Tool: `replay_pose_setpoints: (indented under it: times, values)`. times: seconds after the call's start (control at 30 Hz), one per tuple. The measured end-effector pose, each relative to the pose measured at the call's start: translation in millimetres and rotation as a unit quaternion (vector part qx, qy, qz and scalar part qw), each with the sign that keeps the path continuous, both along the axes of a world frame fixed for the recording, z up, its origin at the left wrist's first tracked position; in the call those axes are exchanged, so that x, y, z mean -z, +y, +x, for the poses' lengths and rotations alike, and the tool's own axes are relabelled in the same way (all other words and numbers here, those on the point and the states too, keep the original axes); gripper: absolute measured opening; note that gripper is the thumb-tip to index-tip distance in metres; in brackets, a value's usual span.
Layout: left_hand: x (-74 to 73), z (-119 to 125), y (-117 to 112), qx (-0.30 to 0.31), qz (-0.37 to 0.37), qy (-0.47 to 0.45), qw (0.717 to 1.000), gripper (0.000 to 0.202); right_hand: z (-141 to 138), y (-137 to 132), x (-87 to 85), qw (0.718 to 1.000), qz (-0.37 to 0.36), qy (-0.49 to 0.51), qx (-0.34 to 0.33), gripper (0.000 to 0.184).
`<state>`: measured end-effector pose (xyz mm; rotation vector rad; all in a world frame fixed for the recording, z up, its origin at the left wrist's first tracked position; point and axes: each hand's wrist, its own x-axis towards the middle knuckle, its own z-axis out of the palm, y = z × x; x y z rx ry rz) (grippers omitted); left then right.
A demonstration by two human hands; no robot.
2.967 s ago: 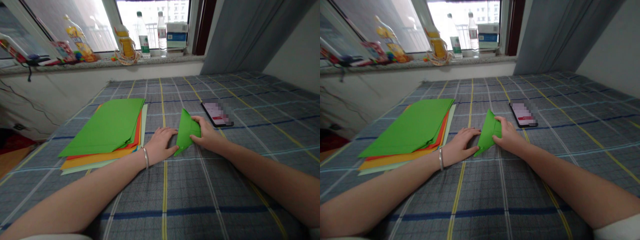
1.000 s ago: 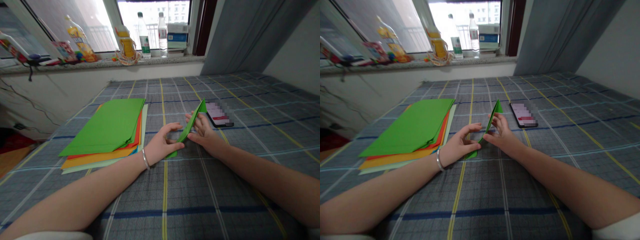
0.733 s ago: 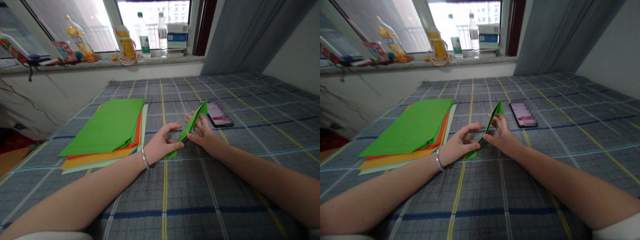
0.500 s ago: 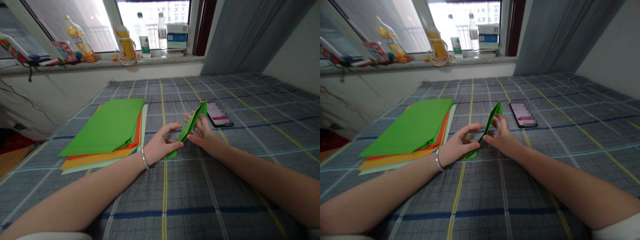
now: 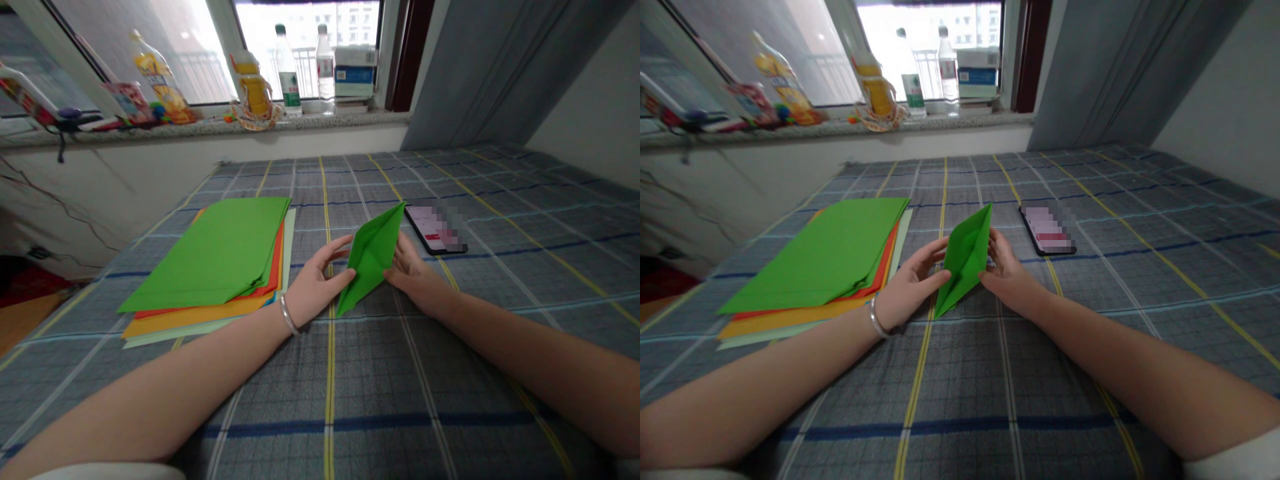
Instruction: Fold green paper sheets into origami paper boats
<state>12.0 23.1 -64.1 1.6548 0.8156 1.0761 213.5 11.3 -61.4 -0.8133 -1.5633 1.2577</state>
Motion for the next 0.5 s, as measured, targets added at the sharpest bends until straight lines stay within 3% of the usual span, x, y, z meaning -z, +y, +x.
replay_pose_setpoints:
  times: [0.27, 0.5]
  values:
    - [4.3, -1.0, 1.1, 0.023, -0.015, -0.043, 0.999, 0.061, 2.8, 3.5, 2.8, 0.999, 0.015, -0.044, -0.003, 0.065]
    - [8.8, -1.0, 6.4, 0.043, -0.008, -0.072, 0.996, 0.074, 1.2, 7.5, 6.4, 0.996, 0.038, -0.044, 0.067, 0.054]
